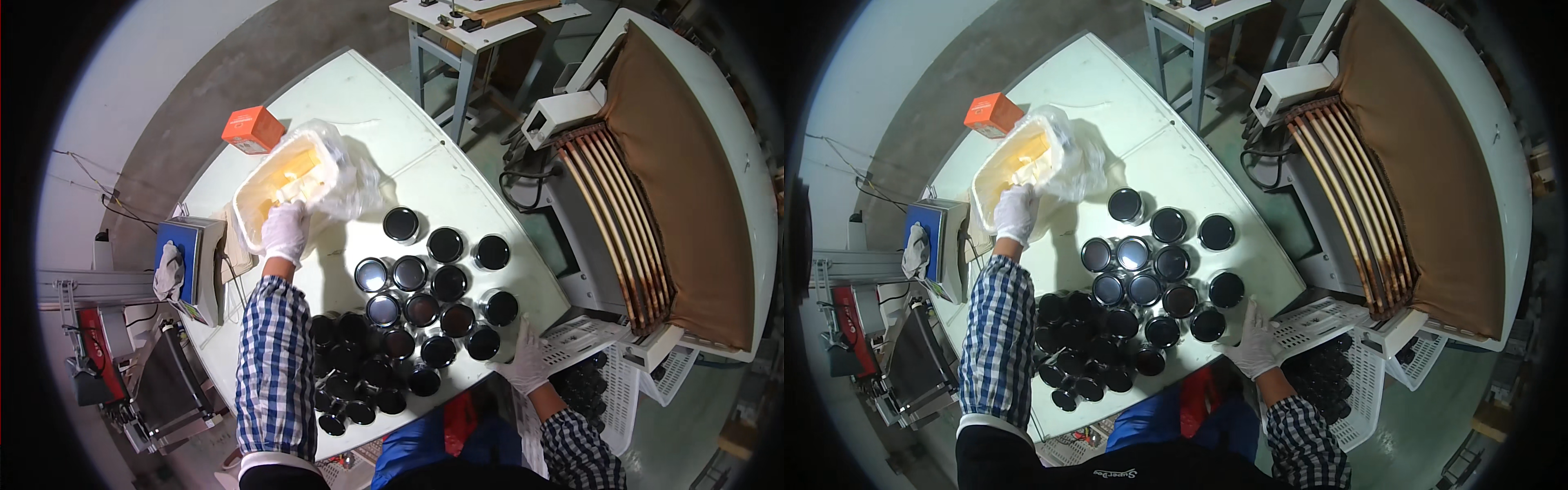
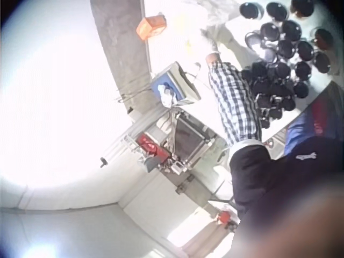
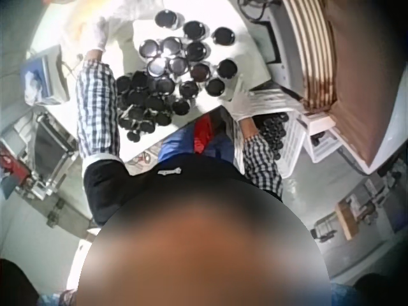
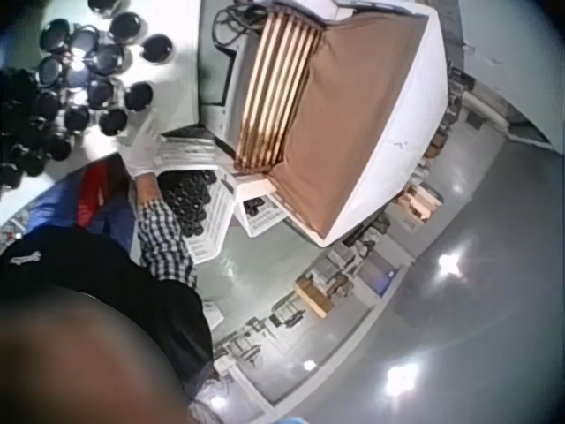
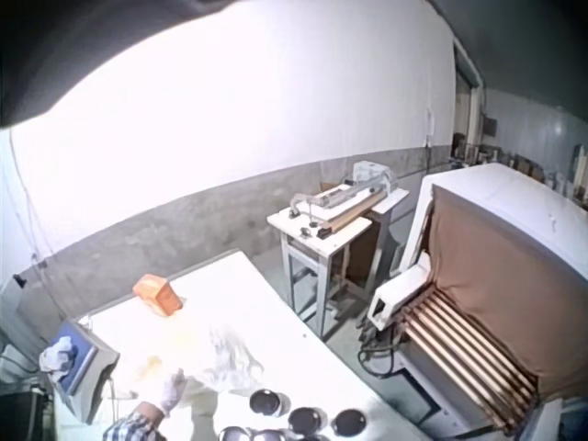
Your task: Packing black jars from a workstation table into plastic crates after applying labels or tape.
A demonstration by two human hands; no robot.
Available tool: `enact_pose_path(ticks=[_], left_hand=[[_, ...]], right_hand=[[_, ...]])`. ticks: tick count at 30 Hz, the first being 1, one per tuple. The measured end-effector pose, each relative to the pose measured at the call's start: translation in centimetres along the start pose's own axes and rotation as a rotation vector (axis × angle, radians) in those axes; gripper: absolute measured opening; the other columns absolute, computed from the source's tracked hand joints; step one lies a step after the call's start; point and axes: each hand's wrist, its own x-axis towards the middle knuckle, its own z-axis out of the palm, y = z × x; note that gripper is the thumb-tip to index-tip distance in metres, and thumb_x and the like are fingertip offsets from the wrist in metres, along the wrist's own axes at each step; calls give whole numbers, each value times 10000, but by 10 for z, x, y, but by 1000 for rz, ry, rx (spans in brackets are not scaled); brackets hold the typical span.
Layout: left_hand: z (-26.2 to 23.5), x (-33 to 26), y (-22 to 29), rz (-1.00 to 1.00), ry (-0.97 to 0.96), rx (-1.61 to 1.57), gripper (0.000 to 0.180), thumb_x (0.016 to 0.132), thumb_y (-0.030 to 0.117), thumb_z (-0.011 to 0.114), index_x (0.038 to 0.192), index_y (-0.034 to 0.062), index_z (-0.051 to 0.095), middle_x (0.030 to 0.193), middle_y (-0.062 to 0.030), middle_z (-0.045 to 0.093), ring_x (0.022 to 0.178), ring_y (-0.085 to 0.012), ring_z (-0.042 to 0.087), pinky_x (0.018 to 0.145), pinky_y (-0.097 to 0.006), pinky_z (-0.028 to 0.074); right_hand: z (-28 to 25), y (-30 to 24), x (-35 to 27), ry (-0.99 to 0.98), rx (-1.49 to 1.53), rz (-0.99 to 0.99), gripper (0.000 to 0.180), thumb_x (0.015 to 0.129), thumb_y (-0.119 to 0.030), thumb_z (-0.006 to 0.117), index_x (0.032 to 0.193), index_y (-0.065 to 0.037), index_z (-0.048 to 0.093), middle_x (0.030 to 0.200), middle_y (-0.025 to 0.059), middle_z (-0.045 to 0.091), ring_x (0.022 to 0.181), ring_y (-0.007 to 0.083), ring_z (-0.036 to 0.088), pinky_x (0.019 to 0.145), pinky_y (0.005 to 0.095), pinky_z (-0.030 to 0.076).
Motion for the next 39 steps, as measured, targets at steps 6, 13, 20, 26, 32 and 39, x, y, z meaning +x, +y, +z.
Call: enact_pose_path(ticks=[6, 13, 20, 26, 32, 39], left_hand=[[3, 16, 17, -53, 28, -90, 136, 845, 224, 598, 896, 107, 646, 920, -159, 664, 923, -367, 628, 770, -465, 510], [1, -12, 1, -9, -74, -118, 257, 827, 272, 661, 1031, 121, 625, 999, -157, 641, 968, -362, 609, 818, -460, 502], [-25, -53, -45, -91, 384, -353, 396, 860, 314, 684, 1145, 45, 624, 1076, -175, 619, 1026, -336, 579, 916, -427, 457], [-32, -11, -46, -88, 31, -409, 346, 869, 304, 661, 1105, 51, 672, 1075, -178, 651, 1053, -332, 592, 921, -401, 464], [-11, 24, -37, -225, -387, -441, 501, 835, 363, 695, 1200, 27, 632, 1138, -205, 662, 1064, -323, 633, 901, -355, 478], [8, 13, -72, -417, 7, -966, 389, 897, 303, 653, 1165, 22, 654, 1086, -177, 691, 1000, -239, 666, 881, -324, 491]], right_hand=[[16, 11, 18, 28, 102, -40, 1400, 583, -599, 825, 1479, 87, -3, 1490, 302, 260, 1352, 439, 334, 1106, 554, 242], [40, 14, 19, 168, 109, -144, 1397, 566, -583, 841, 1477, 93, 26, 1472, 299, 287, 1364, 416, 317, 1094, 545, 245], [42, 19, 20, 182, 211, -118, 1363, 557, -517, 866, 1479, 82, 60, 1469, 314, 275, 1374, 436, 286, 1100, 550, 233], [42, 17, 17, 221, 205, -163, 1307, 566, -453, 867, 1471, 89, 95, 1454, 313, 296, 1358, 448, 301, 1118, 524, 230], [29, 9, 15, 183, 281, -152, 1281, 551, -383, 878, 1462, 96, 115, 1420, 312, 344, 1328, 457, 336, 1110, 516, 250], [27, 13, 12, 116, 258, -107, 1279, 553, -344, 890, 1467, 90, 106, 1437, 300, 330, 1322, 466, 335, 1106, 517, 261]])
